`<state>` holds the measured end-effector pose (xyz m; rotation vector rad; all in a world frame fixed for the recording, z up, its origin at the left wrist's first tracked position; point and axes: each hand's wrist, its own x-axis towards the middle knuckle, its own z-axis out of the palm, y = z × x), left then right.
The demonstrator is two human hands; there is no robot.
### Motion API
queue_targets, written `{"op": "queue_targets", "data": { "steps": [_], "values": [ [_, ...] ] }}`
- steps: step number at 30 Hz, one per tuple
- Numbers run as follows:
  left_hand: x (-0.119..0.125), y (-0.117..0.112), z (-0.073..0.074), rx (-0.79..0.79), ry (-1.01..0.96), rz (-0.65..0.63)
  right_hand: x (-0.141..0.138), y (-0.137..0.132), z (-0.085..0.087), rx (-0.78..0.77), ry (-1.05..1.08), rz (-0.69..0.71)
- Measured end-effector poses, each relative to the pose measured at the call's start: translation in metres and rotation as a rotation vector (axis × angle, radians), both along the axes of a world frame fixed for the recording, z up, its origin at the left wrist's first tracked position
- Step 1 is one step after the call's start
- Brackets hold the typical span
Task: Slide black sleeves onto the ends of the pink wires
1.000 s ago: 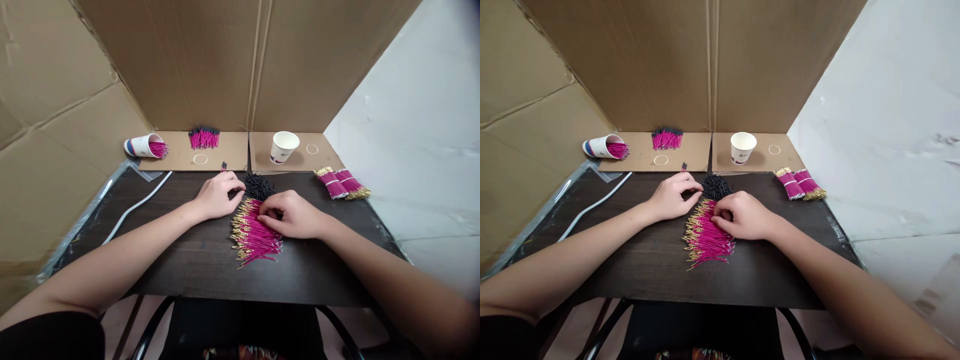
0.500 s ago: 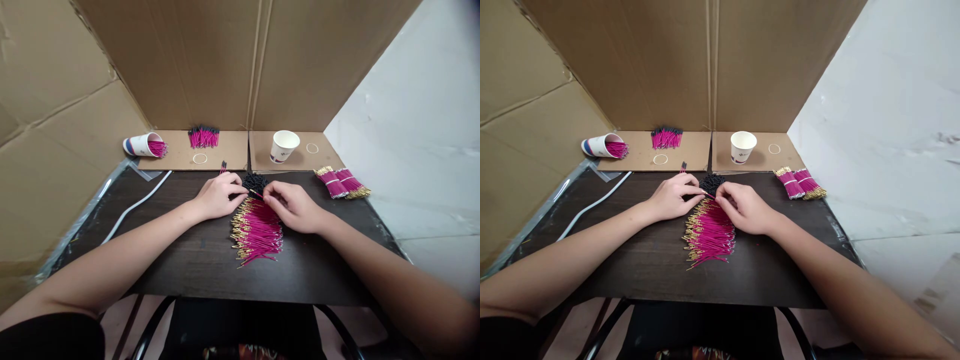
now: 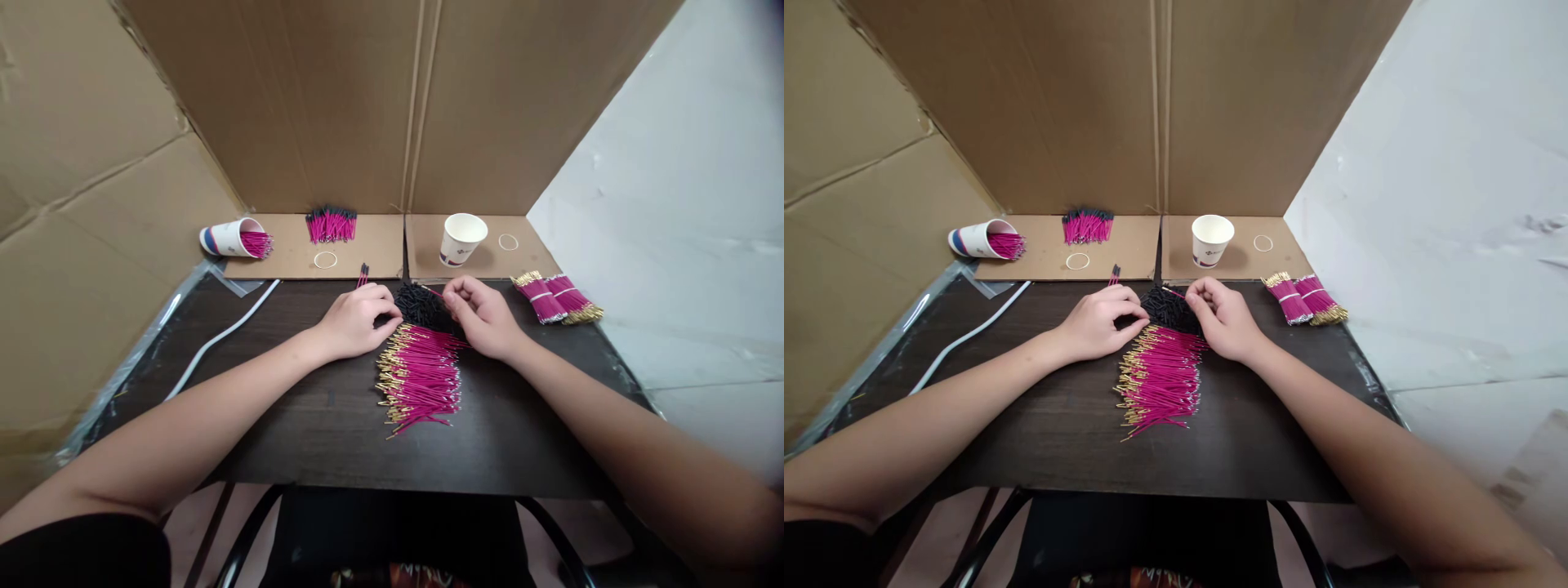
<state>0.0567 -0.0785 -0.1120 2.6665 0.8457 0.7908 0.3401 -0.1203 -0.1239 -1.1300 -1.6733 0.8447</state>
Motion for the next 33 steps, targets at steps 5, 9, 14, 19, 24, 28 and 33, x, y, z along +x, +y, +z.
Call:
{"op": "queue_targets", "data": {
  "steps": [5, 9, 14, 19, 24, 28, 33],
  "values": [
    [0.0003, 0.0003, 0.0006, -0.006, 0.014, 0.003, -0.0001, -0.0044, 0.0065, 0.103, -0.179, 0.0],
    [0.0004, 0.0008, 0.0012, 0.013, 0.022, -0.002, 0.0014, -0.0036, 0.0088, 0.131, -0.255, 0.042],
    [0.0007, 0.001, 0.0013, -0.04, -0.018, 0.012, 0.0009, -0.0035, 0.009, 0.16, -0.287, 0.068],
    [0.0022, 0.0011, 0.0008, -0.127, -0.112, 0.031, 0.001, -0.0039, 0.0093, 0.157, -0.28, 0.066],
    [0.0034, 0.0001, 0.0016, -0.151, -0.128, 0.011, 0.0003, -0.0044, 0.0099, 0.153, -0.284, 0.065],
    [0.0042, -0.0005, 0.0028, -0.159, -0.14, 0.0, -0.0001, -0.0044, 0.0099, 0.156, -0.291, 0.072],
    [0.0052, -0.001, 0.0029, -0.168, -0.166, -0.022, -0.0001, -0.0038, 0.0088, 0.156, -0.297, 0.072]
  ]
}}
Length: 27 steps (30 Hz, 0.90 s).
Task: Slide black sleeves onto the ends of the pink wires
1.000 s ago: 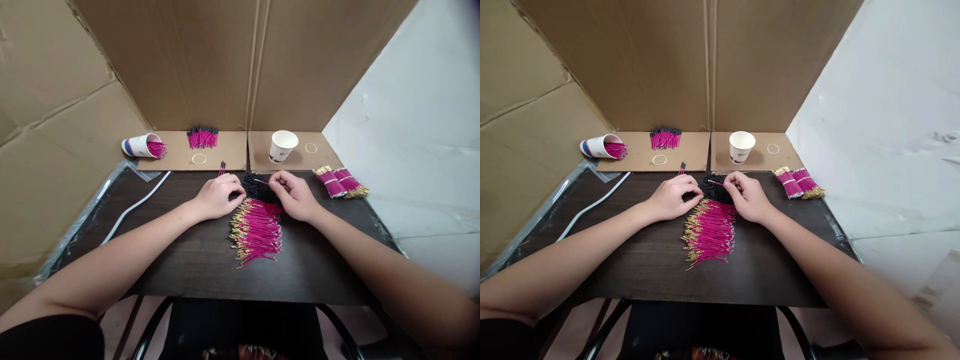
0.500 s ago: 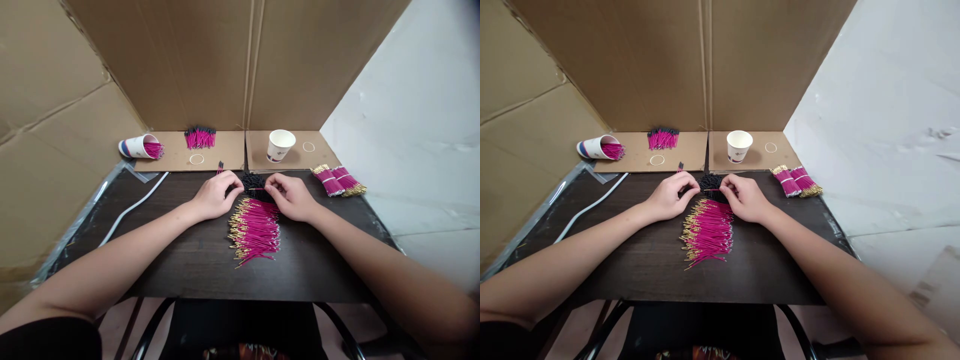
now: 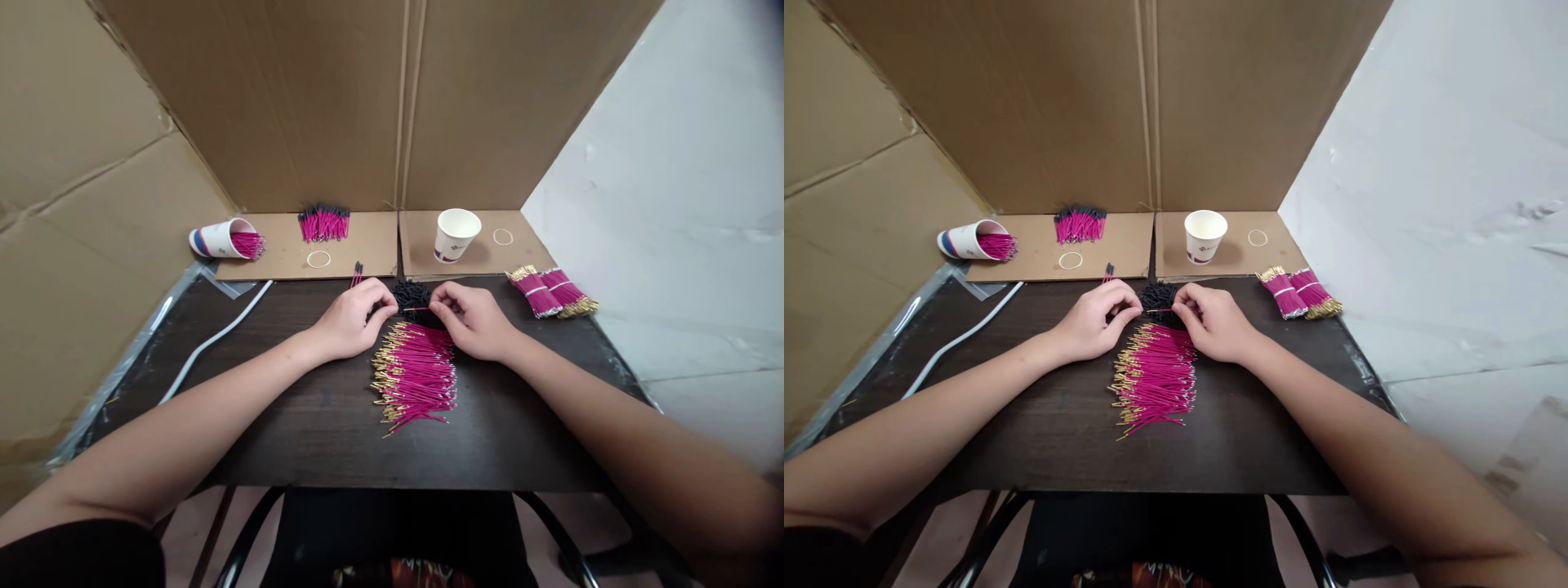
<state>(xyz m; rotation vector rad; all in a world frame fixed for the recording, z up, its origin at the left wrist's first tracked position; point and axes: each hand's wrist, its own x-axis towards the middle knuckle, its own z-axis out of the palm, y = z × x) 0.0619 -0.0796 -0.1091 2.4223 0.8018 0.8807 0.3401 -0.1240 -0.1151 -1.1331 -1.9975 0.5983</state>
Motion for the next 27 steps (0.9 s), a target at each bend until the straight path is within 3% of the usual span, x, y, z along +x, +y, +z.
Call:
{"op": "queue_targets", "data": {
  "steps": [10, 19, 27],
  "values": [
    [0.005, -0.009, 0.004, -0.159, -0.044, 0.075, 0.001, 0.0, 0.001, 0.004, -0.008, 0.0],
    [0.01, -0.01, 0.001, -0.445, -0.205, 0.075, 0.001, -0.002, 0.002, 0.078, -0.06, -0.002],
    [0.01, -0.008, 0.0, -0.542, -0.268, 0.06, 0.0, -0.003, 0.005, 0.08, -0.074, -0.004]
  ]
}}
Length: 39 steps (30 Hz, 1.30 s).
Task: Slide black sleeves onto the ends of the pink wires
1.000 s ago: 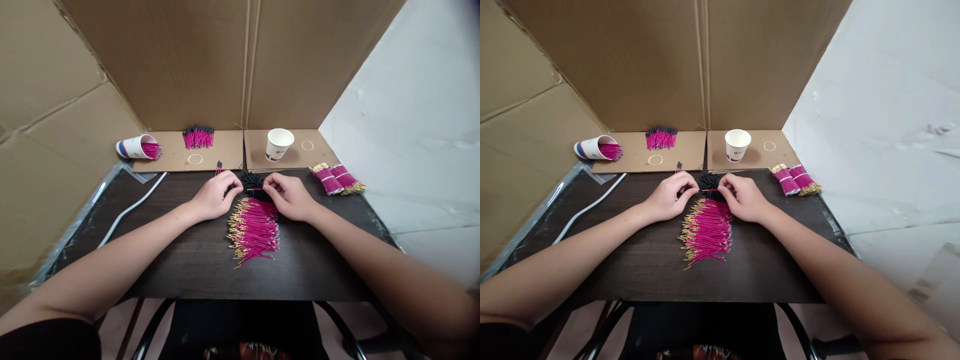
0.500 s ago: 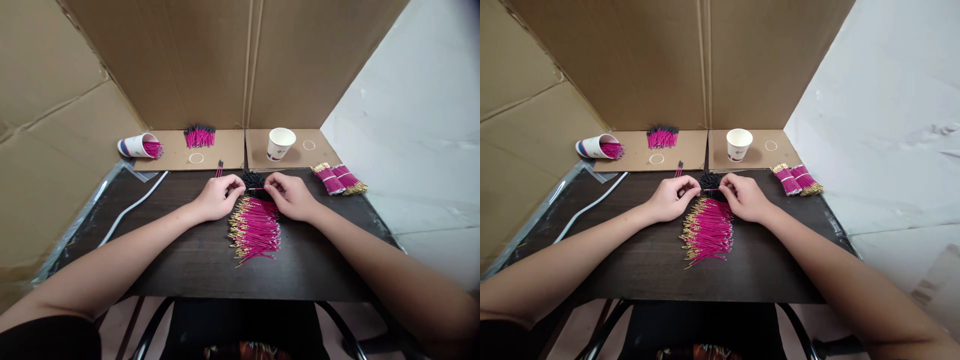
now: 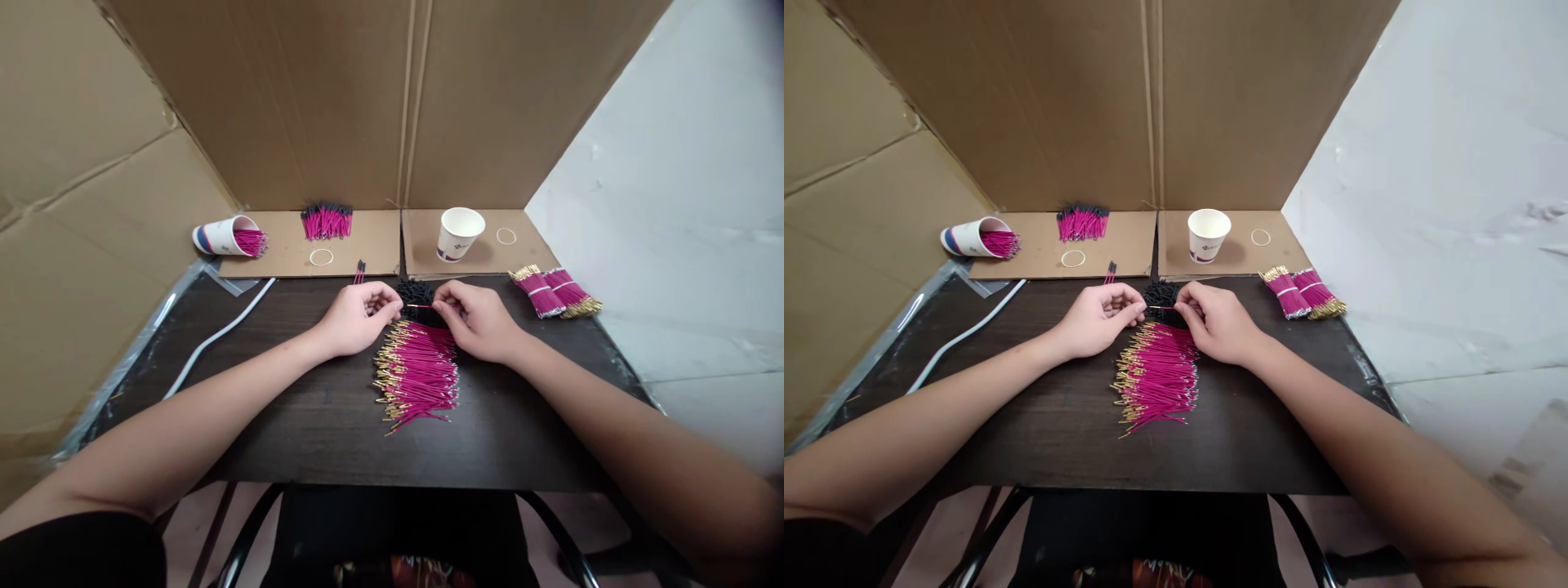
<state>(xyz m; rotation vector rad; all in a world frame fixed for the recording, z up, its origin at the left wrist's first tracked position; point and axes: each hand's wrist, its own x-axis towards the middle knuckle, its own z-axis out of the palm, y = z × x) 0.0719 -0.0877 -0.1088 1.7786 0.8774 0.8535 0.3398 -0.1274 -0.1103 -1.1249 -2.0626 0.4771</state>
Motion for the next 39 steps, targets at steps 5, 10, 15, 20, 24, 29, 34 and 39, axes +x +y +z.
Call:
{"op": "queue_targets", "data": {
  "steps": [5, 10, 15, 20, 24, 29, 34, 39],
  "values": [
    [0.0013, 0.0003, -0.0015, -0.016, -0.008, 0.017, -0.0003, -0.0009, 0.0013, -0.018, 0.017, 0.004],
    [0.0017, -0.0003, -0.001, 0.047, 0.061, 0.02, -0.0002, -0.0015, 0.0019, 0.005, 0.006, 0.008],
    [0.0014, -0.001, -0.0005, 0.079, 0.077, 0.022, -0.0012, -0.0028, 0.0021, 0.002, 0.006, 0.013],
    [0.0019, -0.0002, -0.0026, 0.093, 0.056, 0.033, -0.0017, -0.0035, 0.0038, -0.003, 0.003, 0.006],
    [0.0016, -0.0008, -0.0029, 0.116, 0.058, 0.033, -0.0024, -0.0037, 0.0045, 0.02, -0.003, 0.007],
    [0.0011, -0.0029, -0.0018, 0.131, 0.069, 0.017, -0.0057, -0.0058, 0.0036, 0.073, -0.012, 0.036],
    [0.0012, -0.0035, 0.0002, 0.151, 0.088, 0.001, -0.0065, -0.0068, 0.0031, 0.078, -0.016, 0.034],
    [0.0008, -0.0041, 0.0012, 0.144, 0.1, -0.016, -0.0059, -0.0068, 0.0041, 0.092, -0.027, 0.029]
  ]
}}
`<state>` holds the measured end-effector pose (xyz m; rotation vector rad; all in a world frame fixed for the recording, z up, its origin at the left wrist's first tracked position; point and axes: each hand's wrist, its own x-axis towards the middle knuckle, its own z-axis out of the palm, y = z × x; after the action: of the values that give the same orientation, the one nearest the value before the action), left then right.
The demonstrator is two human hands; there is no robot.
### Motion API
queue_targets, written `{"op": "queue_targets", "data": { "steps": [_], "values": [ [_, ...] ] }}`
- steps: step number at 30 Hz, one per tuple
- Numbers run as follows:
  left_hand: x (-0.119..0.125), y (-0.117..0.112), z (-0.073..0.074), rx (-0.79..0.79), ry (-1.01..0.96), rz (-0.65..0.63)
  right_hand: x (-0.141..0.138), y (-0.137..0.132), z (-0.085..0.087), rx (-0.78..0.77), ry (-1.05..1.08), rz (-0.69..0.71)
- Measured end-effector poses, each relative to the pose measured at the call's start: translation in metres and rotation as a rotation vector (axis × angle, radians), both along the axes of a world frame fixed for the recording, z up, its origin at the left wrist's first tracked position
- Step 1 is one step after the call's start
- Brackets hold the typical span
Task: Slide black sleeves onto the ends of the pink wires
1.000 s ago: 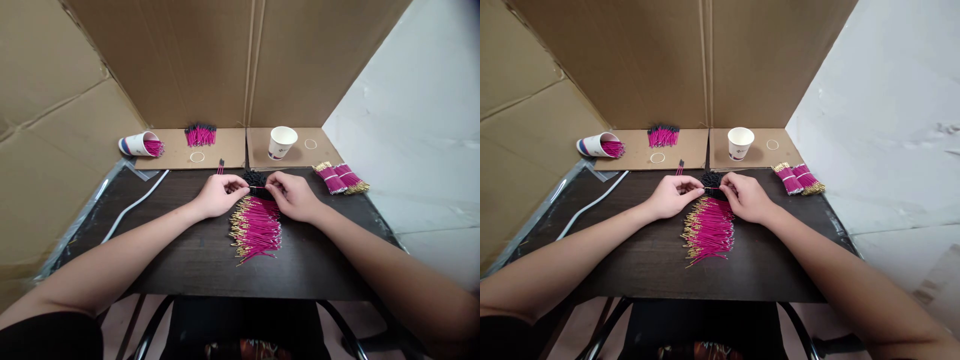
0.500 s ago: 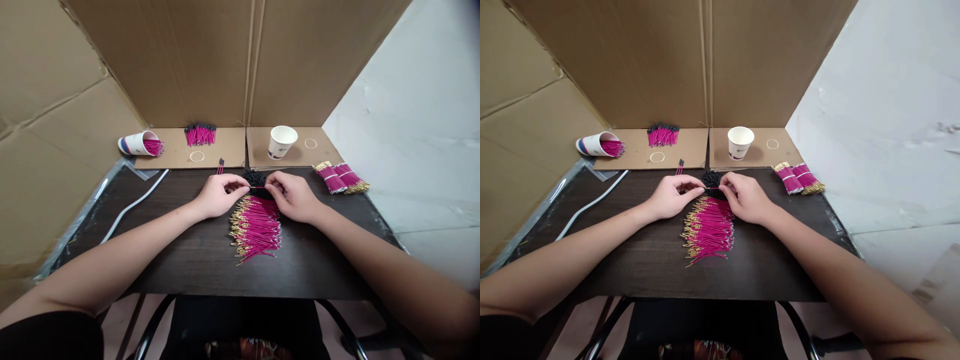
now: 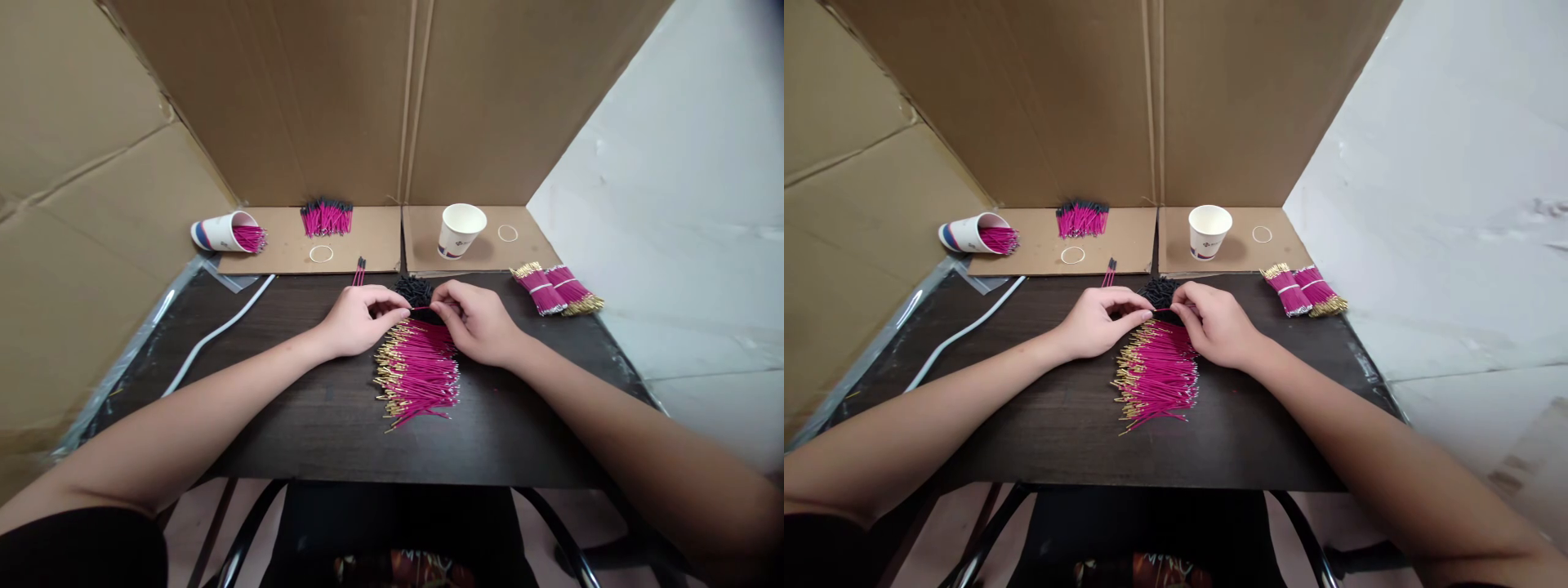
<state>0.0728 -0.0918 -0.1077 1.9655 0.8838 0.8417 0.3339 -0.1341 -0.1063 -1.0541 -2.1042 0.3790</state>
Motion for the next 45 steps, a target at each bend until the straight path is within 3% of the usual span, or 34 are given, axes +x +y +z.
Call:
{"op": "queue_targets", "data": {
  "steps": [16, 26, 32, 39, 42, 45],
  "values": [
    [0.001, -0.001, 0.0, -0.038, -0.011, -0.001, -0.003, -0.002, 0.0, -0.022, 0.014, 0.031],
    [0.001, 0.0, 0.004, -0.202, -0.136, 0.028, -0.006, -0.004, 0.003, 0.016, 0.074, 0.046],
    [0.002, 0.001, 0.007, -0.359, -0.3, -0.003, -0.013, -0.008, 0.003, -0.152, 0.322, -0.077],
    [0.007, -0.01, 0.016, -0.396, -0.256, -0.036, -0.021, -0.018, 0.009, -0.202, 0.292, 0.043],
    [0.003, -0.006, 0.019, -0.394, -0.267, -0.008, -0.021, -0.02, 0.012, -0.197, 0.248, 0.041],
    [-0.007, 0.009, 0.025, -0.365, -0.305, 0.105, -0.018, -0.019, 0.012, -0.197, 0.238, 0.011]
  ]
}}
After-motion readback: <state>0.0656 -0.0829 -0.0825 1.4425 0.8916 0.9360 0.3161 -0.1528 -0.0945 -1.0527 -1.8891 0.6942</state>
